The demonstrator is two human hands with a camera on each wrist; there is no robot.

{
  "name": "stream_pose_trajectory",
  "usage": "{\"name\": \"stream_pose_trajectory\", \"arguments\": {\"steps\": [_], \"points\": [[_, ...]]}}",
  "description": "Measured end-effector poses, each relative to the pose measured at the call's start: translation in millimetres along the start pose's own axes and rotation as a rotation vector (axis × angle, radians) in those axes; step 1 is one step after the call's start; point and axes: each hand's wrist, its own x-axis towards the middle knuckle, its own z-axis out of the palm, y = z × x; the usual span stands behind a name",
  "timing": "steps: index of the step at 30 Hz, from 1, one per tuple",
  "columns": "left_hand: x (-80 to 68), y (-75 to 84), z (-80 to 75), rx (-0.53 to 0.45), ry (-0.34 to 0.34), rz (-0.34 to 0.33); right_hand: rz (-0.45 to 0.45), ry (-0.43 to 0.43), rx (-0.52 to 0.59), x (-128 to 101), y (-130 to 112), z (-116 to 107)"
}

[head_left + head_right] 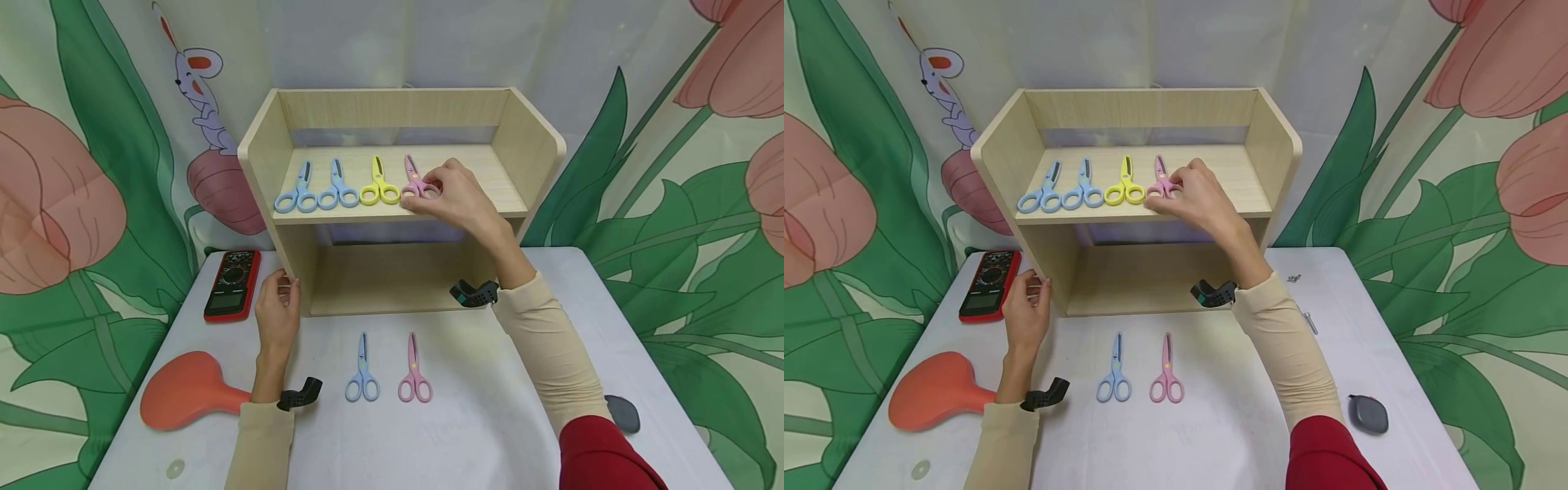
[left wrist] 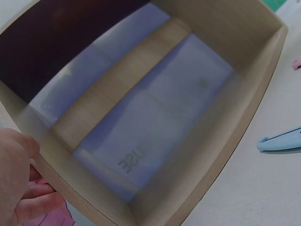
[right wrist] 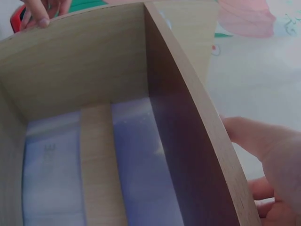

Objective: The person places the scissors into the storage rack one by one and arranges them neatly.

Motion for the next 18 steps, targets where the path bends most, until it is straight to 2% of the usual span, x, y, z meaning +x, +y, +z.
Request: {"name": "stream_pose_trajectory", "arguments": {"steps": [6,11,14,18], "points": [[-0.1,0.0,-0.1,-0.005,0.004,0.007,0.031,-0.012,0.002,-3,0,-2],[-0.1,-1.0,0.5,-0.006,0.006,0.014,0.049,0.068,0.044,-16,-1,-2],[-0.5,-0.8,0.3,0.000,0.002,0.009,0.003,0.164,0.091,-33,-1,1],[-0.2,-0.1,-0.6,0.004,0.000,0.004,-0.147,0.300,0.127,-62,3,14]]}}
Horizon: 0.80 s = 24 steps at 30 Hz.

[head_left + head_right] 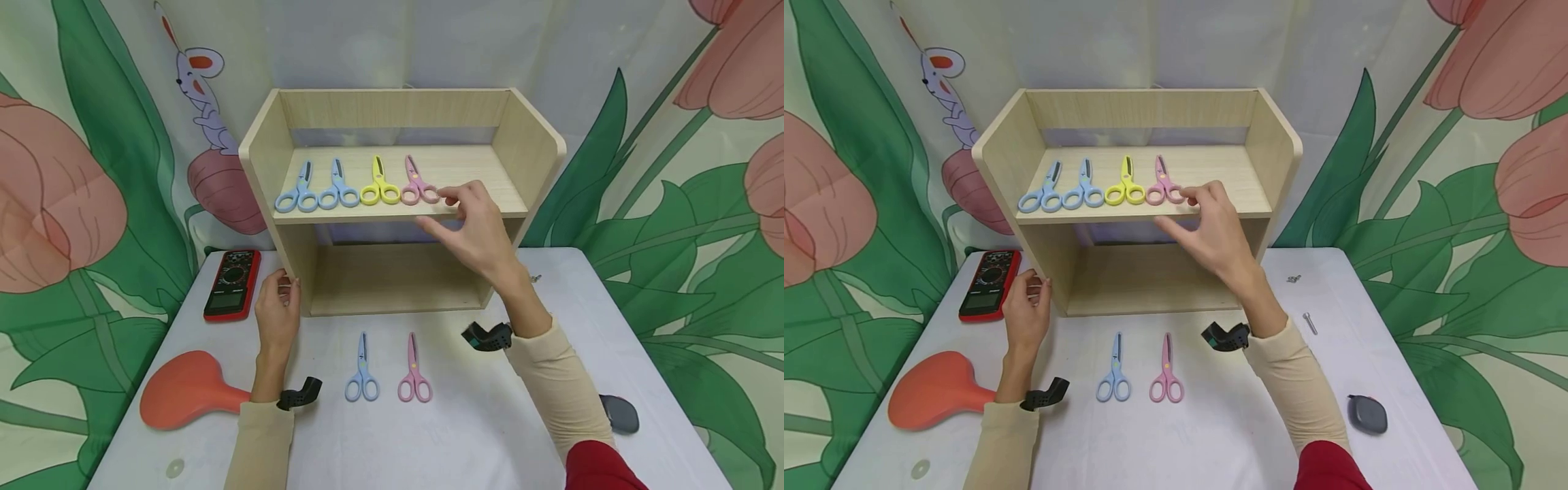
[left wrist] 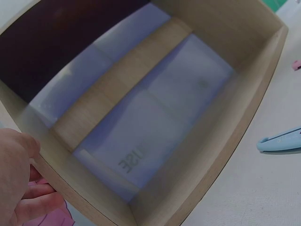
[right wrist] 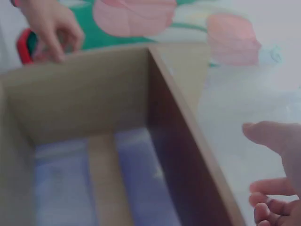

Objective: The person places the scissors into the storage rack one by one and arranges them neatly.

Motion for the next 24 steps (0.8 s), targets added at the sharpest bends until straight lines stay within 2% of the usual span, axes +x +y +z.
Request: {"name": "stream_pose_trajectory", "arguments": {"steps": [4,7,18,24], "points": [[0.3,0.8,-0.1,0.003,0.002,-0.001,-0.124,0.074,0.021,-37,10,15],[0.1,1.1,0.0,0.007,0.005,0.000,-0.146,0.067,0.024,-67,18,31],[0.4,1.1,0.7,0.004,0.010,0.008,-0.009,-0.139,-0.029,-168,45,84],[-0.1,0.6,0.9,0.006,0.012,0.002,0.061,-0.247,-0.071,-207,57,104]]}}
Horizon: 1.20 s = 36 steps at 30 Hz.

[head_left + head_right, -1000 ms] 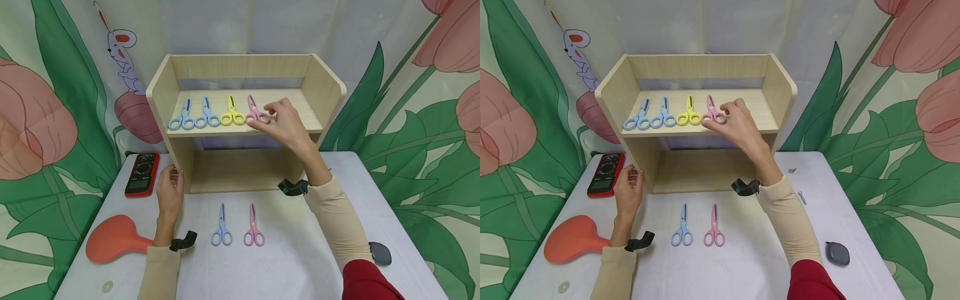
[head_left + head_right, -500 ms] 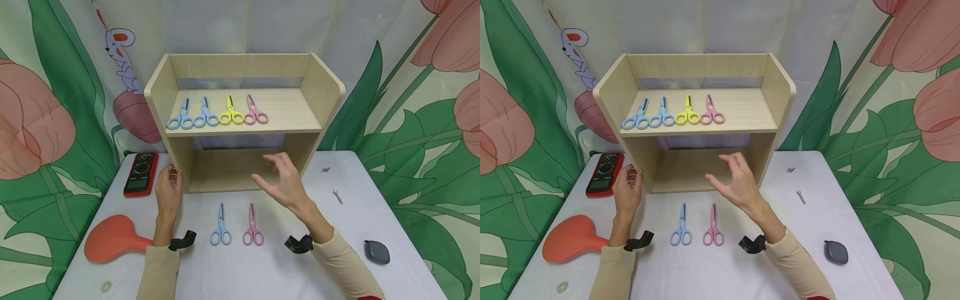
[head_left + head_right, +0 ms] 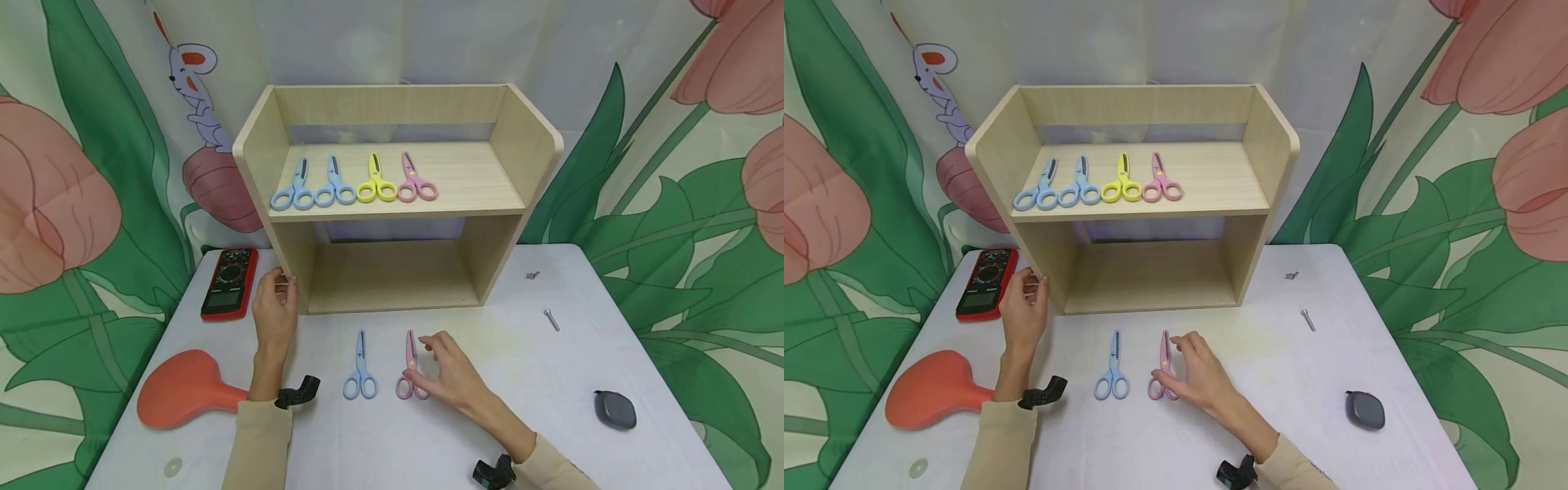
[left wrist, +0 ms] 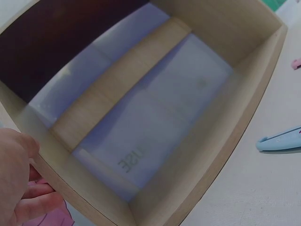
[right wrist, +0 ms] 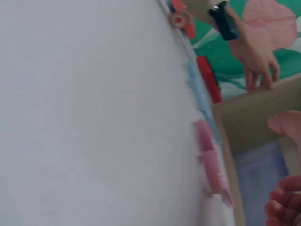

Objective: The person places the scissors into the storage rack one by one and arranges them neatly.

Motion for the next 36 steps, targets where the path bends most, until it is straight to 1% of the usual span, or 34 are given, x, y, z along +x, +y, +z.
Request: {"name": "stream_pose_trajectory", "arguments": {"steps": [2,6,10,14,17,21,23,26,29,31,33,36], "points": [[0.1,-0.2,0.0,-0.001,0.000,0.000,0.047,-0.031,-0.024,-7,1,6],[-0.2,-0.2,-0.2,-0.005,0.006,0.004,0.130,-0.091,-0.106,-15,0,15],[-0.9,-0.5,-0.1,0.005,0.003,-0.001,0.155,-0.122,-0.185,-18,-3,20],[-1.5,-1.3,0.7,0.003,-0.007,-0.016,0.133,-0.123,-0.234,-20,-6,22],[-1.3,-1.5,1.0,-0.001,-0.008,-0.019,0.088,-0.110,-0.272,-21,-7,24],[-0.6,-1.0,0.9,-0.004,-0.006,-0.013,0.025,-0.072,-0.296,-21,-7,27],[-0.7,-0.9,0.8,-0.005,-0.006,-0.012,0.008,-0.057,-0.289,-21,-6,27],[-0.7,-0.8,0.9,-0.009,-0.005,-0.010,0.009,-0.058,-0.250,-19,-4,28],[-1.0,-0.8,0.7,-0.010,-0.003,-0.007,0.016,-0.074,-0.168,-17,0,28],[-1.2,-0.7,0.6,-0.010,-0.001,-0.004,-0.001,-0.073,-0.110,-15,2,26],[-1.3,-0.7,0.5,-0.008,-0.001,-0.003,-0.051,-0.054,-0.066,-12,3,22],[-1.2,-0.5,0.4,-0.005,0.001,-0.002,-0.167,0.014,-0.044,-1,0,11]]}}
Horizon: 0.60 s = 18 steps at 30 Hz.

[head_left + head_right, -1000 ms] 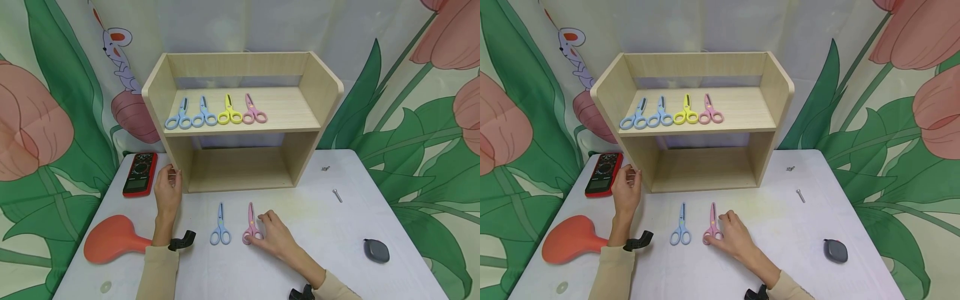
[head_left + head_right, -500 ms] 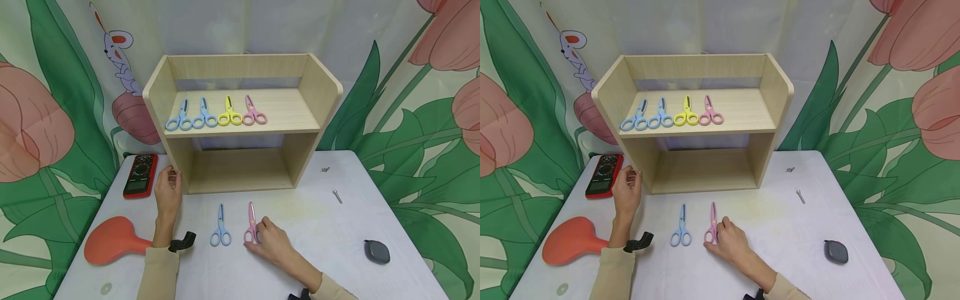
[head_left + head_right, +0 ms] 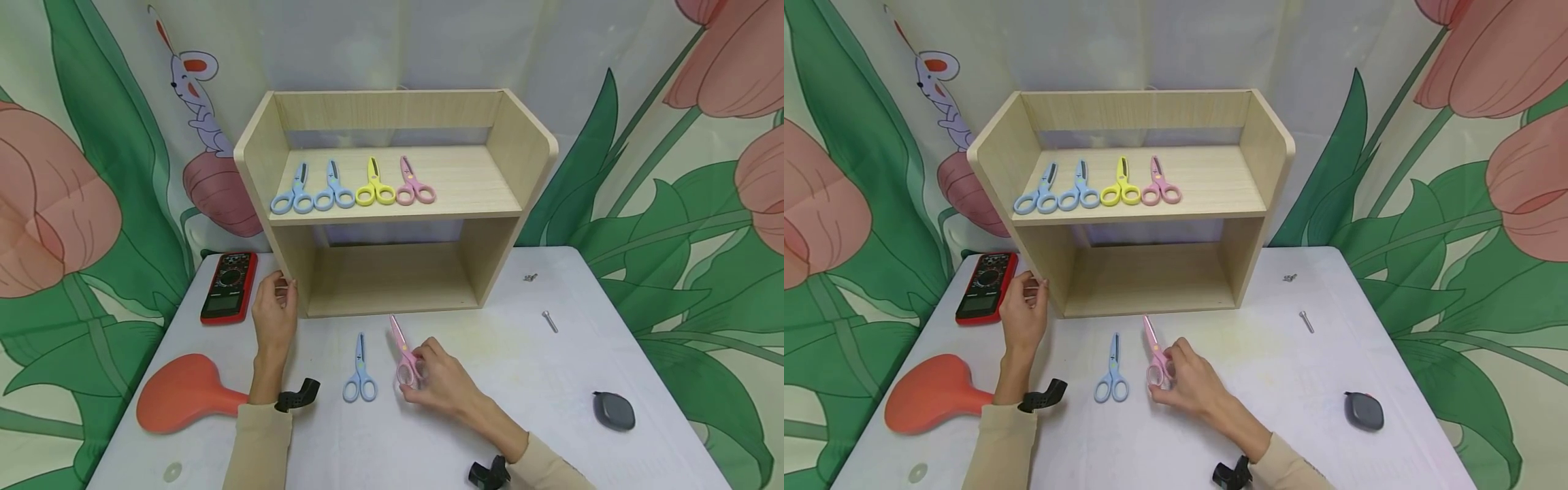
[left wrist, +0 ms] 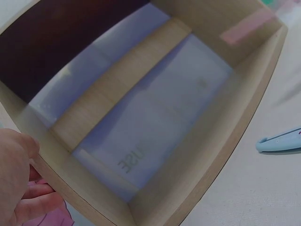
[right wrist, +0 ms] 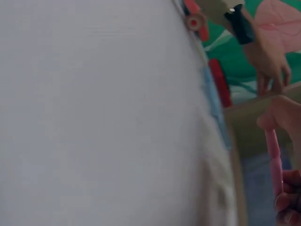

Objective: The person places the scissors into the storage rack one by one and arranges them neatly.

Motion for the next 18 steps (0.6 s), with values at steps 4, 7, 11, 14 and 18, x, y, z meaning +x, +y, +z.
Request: {"name": "stream_pose_trajectory", "arguments": {"steps": [4,7,11,14,18], "points": [[0.3,0.1,0.0,0.000,0.005,0.009,-0.136,0.097,0.008,22,-6,-23],[0.6,0.0,0.3,-0.008,0.011,0.019,-0.195,0.146,0.020,40,-13,-45],[0.7,-0.2,0.6,-0.018,0.017,0.020,-0.244,0.204,0.018,64,-21,-76],[0.8,0.1,0.8,-0.016,0.025,0.023,-0.274,0.252,0.004,82,-24,-98],[0.7,-0.2,1.7,-0.016,0.038,0.036,-0.281,0.319,-0.011,107,-24,-125]]}}
